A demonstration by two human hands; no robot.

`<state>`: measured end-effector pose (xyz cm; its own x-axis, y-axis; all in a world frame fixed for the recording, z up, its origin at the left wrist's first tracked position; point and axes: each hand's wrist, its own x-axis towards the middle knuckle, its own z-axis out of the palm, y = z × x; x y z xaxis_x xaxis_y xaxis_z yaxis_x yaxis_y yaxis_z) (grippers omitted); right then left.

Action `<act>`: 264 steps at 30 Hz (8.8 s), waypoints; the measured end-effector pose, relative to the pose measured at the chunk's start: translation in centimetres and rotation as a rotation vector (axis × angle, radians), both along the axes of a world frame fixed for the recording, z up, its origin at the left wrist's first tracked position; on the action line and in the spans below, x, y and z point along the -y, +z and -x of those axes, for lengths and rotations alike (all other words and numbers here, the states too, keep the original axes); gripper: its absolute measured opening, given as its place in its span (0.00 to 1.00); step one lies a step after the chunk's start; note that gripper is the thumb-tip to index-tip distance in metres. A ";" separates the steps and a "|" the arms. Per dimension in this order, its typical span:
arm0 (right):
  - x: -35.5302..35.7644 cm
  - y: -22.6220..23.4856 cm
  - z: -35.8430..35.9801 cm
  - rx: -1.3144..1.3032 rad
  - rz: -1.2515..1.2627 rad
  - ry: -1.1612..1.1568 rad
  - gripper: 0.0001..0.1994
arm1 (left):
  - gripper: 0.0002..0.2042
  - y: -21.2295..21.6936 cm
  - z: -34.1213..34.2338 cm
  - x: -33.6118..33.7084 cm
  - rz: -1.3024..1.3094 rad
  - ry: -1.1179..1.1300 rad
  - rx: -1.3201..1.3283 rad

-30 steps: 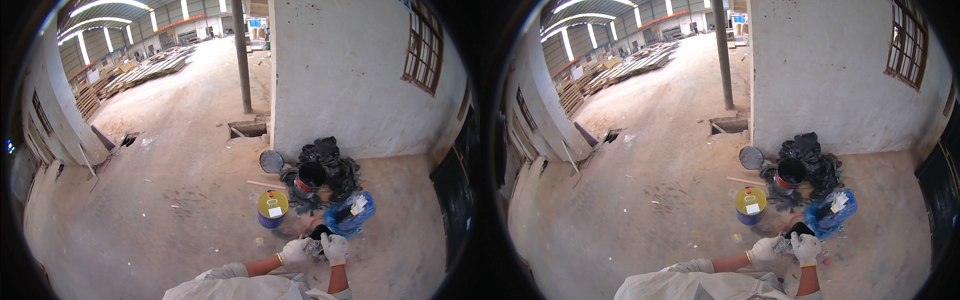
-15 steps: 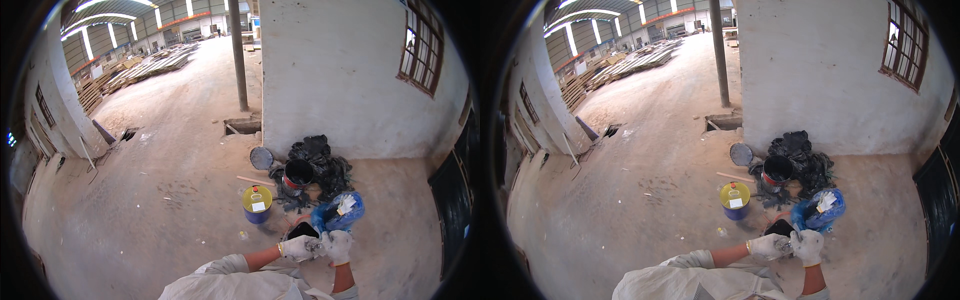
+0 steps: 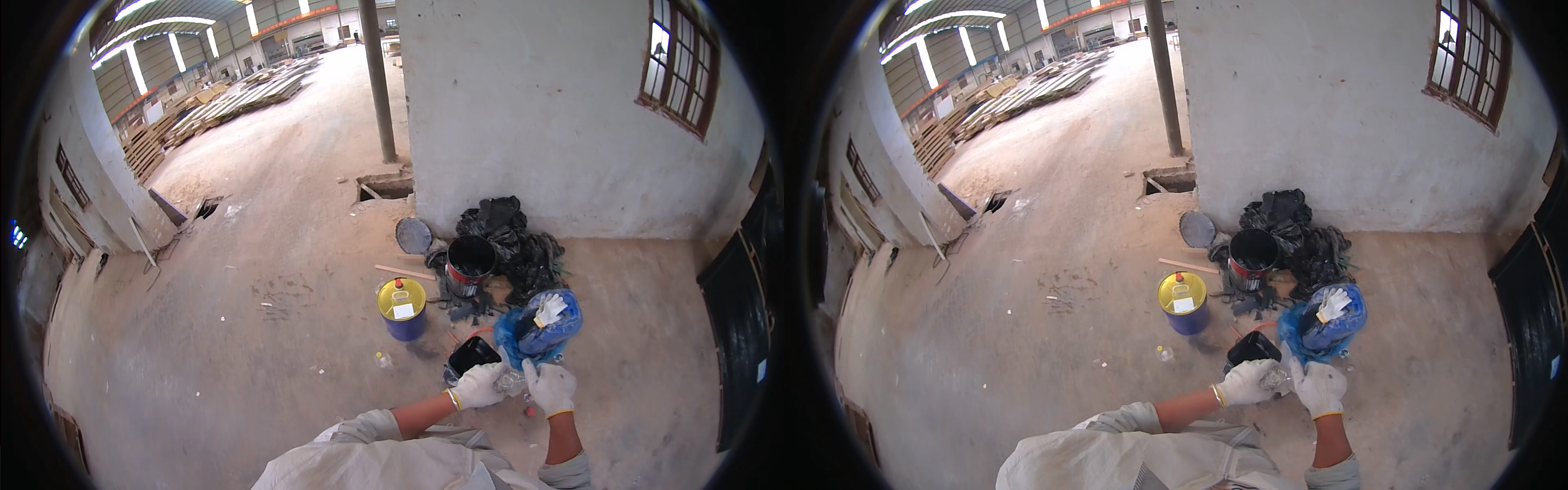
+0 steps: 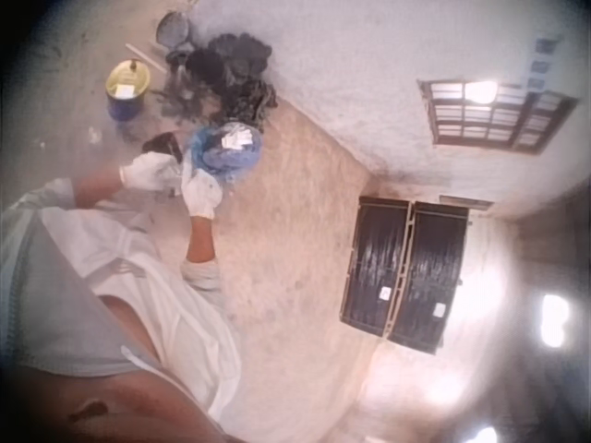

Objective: The person paints a large wooden board with black paint using a brush. They walk to a blue barrel, pour liquid into a small container, and return to continue painting the board.

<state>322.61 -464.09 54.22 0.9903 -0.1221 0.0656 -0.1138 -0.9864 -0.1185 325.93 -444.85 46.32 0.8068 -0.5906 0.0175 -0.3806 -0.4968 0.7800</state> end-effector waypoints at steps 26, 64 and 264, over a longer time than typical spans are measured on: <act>-3.0 -0.6 -1.0 0.116 -0.202 0.243 0.13 | 0.26 -0.9 -11.9 -4.1 0.135 -0.678 -0.895; -5.5 -16.0 0.9 0.093 -1.308 -0.482 0.18 | 0.25 -12.3 -13.0 -6.4 -0.232 -0.376 -0.385; -1.2 -4.7 11.0 0.170 -0.961 -0.655 0.20 | 0.19 -5.1 -2.7 5.7 -0.106 -0.489 0.570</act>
